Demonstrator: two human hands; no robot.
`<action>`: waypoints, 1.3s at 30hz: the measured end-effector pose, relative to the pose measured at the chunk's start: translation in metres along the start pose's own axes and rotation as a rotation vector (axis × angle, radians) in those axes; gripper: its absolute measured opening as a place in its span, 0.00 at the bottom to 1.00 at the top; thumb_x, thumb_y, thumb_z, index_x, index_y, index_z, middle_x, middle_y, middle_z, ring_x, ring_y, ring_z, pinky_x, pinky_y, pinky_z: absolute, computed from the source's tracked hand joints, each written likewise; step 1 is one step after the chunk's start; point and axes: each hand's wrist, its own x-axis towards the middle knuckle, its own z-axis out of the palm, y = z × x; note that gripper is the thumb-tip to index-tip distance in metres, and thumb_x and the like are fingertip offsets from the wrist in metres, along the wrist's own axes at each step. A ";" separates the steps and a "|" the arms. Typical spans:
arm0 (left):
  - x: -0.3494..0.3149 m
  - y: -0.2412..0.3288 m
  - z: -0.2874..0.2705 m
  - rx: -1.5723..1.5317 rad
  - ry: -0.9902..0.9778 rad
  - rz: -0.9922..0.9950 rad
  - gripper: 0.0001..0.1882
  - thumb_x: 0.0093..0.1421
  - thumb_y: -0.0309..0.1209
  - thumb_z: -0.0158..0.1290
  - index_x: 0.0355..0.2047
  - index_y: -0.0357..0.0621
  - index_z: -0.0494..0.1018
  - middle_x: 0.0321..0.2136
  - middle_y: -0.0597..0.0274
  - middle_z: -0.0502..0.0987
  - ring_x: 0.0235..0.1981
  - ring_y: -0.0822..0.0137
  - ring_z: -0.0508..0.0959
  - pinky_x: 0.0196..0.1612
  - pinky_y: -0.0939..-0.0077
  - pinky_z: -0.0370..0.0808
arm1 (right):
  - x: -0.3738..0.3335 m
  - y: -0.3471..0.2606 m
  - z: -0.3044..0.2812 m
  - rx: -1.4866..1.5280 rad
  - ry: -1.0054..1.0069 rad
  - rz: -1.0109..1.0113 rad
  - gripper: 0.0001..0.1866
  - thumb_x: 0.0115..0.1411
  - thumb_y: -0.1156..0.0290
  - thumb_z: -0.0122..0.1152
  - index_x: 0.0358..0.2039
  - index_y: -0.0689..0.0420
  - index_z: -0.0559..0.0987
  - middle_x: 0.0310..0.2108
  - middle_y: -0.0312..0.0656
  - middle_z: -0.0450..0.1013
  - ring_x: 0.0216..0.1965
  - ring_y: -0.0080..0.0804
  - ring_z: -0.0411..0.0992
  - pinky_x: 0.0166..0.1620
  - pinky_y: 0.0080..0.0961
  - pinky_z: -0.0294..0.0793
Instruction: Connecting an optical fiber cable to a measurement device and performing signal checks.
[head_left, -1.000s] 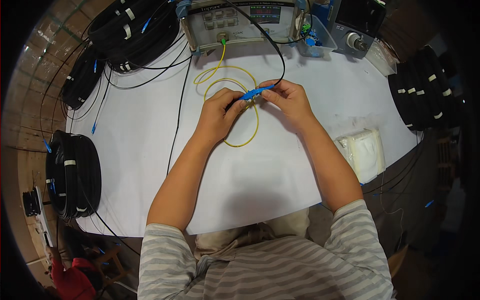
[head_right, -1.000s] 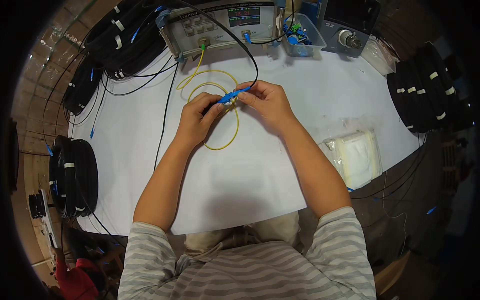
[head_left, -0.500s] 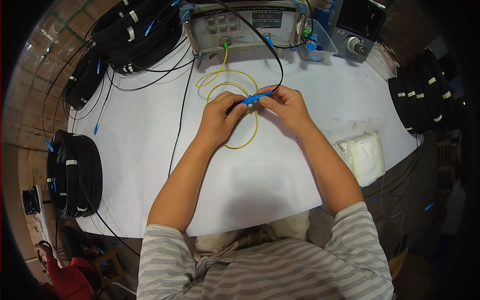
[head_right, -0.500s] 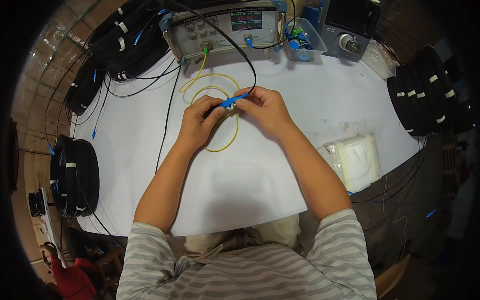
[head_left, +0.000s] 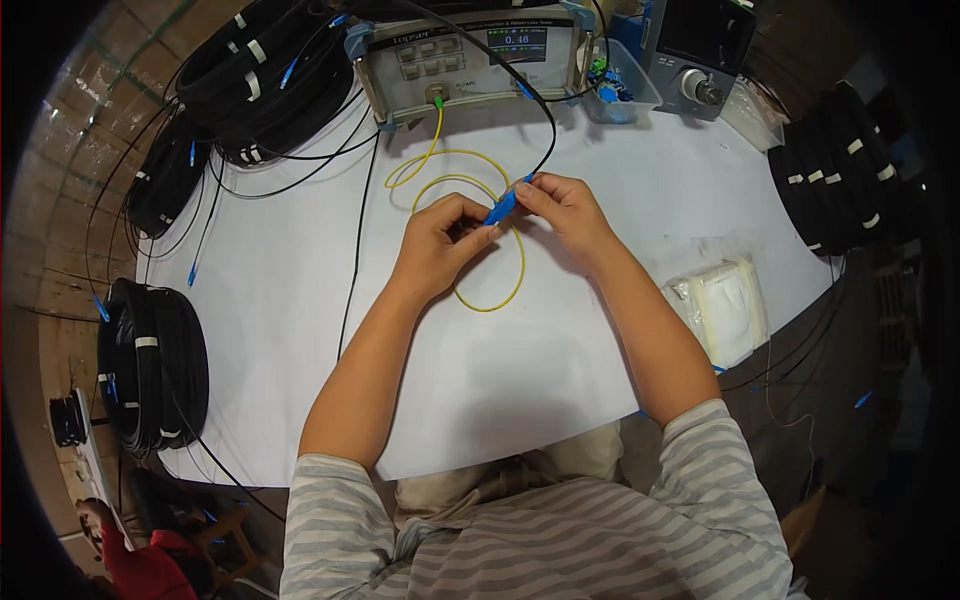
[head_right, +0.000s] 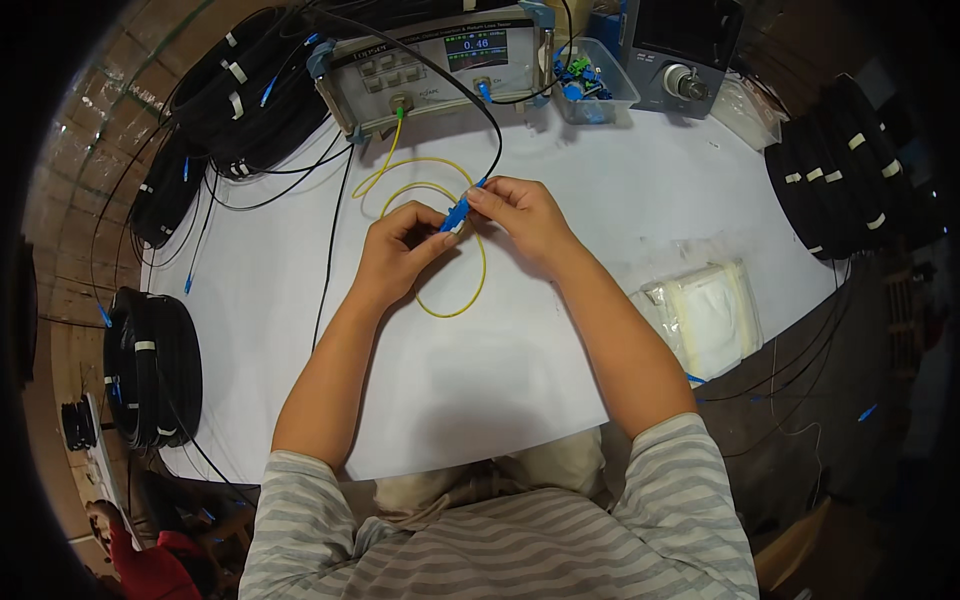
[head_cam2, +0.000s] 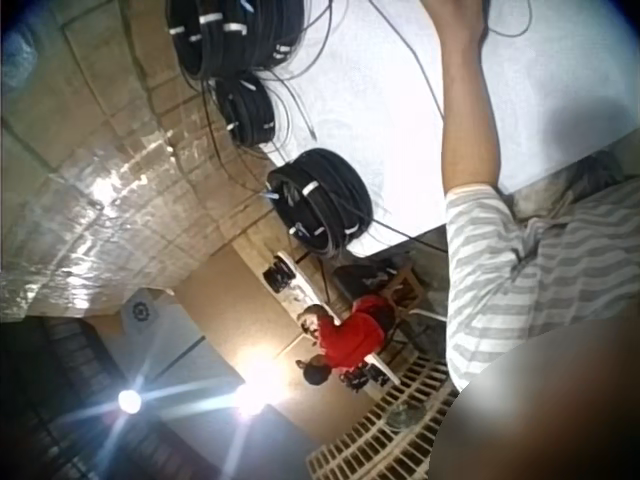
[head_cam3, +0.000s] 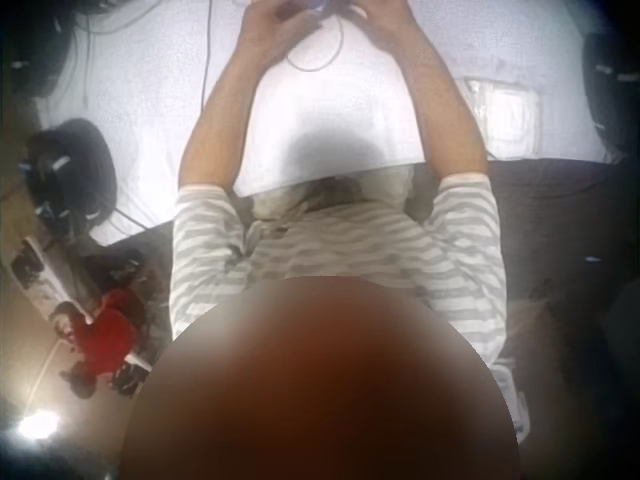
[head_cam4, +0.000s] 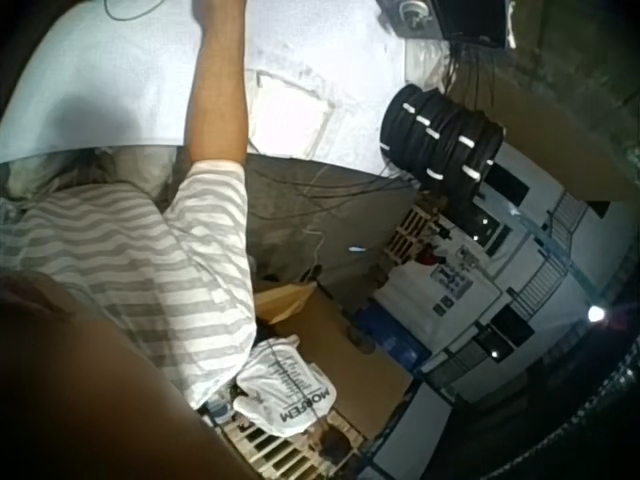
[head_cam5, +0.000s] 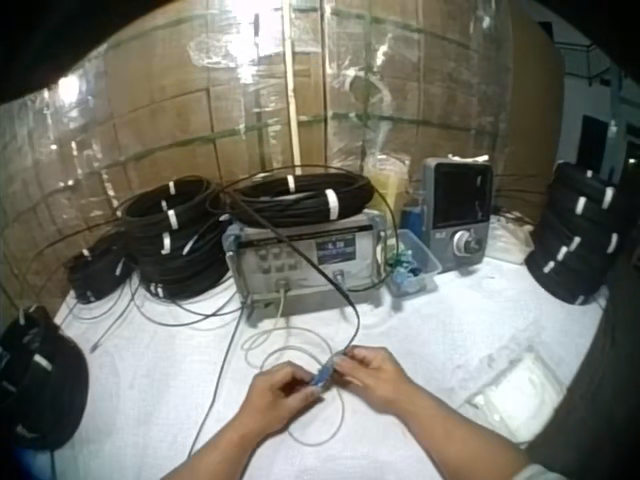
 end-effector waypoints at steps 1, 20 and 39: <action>0.002 0.000 -0.001 -0.029 -0.019 -0.013 0.07 0.57 0.24 0.62 0.35 0.38 0.75 0.29 0.67 0.78 0.30 0.78 0.75 0.36 0.82 0.73 | 0.002 0.001 -0.002 -0.003 -0.010 0.005 0.13 0.66 0.65 0.58 0.38 0.63 0.80 0.33 0.35 0.77 0.35 0.18 0.71 0.41 0.18 0.71; 0.000 -0.001 0.000 -0.080 -0.031 -0.051 0.08 0.56 0.24 0.63 0.34 0.36 0.76 0.29 0.65 0.77 0.29 0.77 0.74 0.34 0.80 0.72 | -0.002 0.000 0.000 0.019 -0.029 0.026 0.13 0.67 0.66 0.57 0.39 0.64 0.79 0.33 0.36 0.77 0.35 0.19 0.72 0.41 0.18 0.72; -0.002 0.008 0.007 0.227 0.137 0.211 0.09 0.51 0.26 0.61 0.33 0.36 0.76 0.29 0.58 0.77 0.28 0.64 0.77 0.33 0.74 0.74 | -0.013 -0.001 0.027 -0.146 -0.057 -0.127 0.13 0.65 0.68 0.59 0.44 0.63 0.79 0.40 0.39 0.77 0.39 0.19 0.71 0.40 0.18 0.72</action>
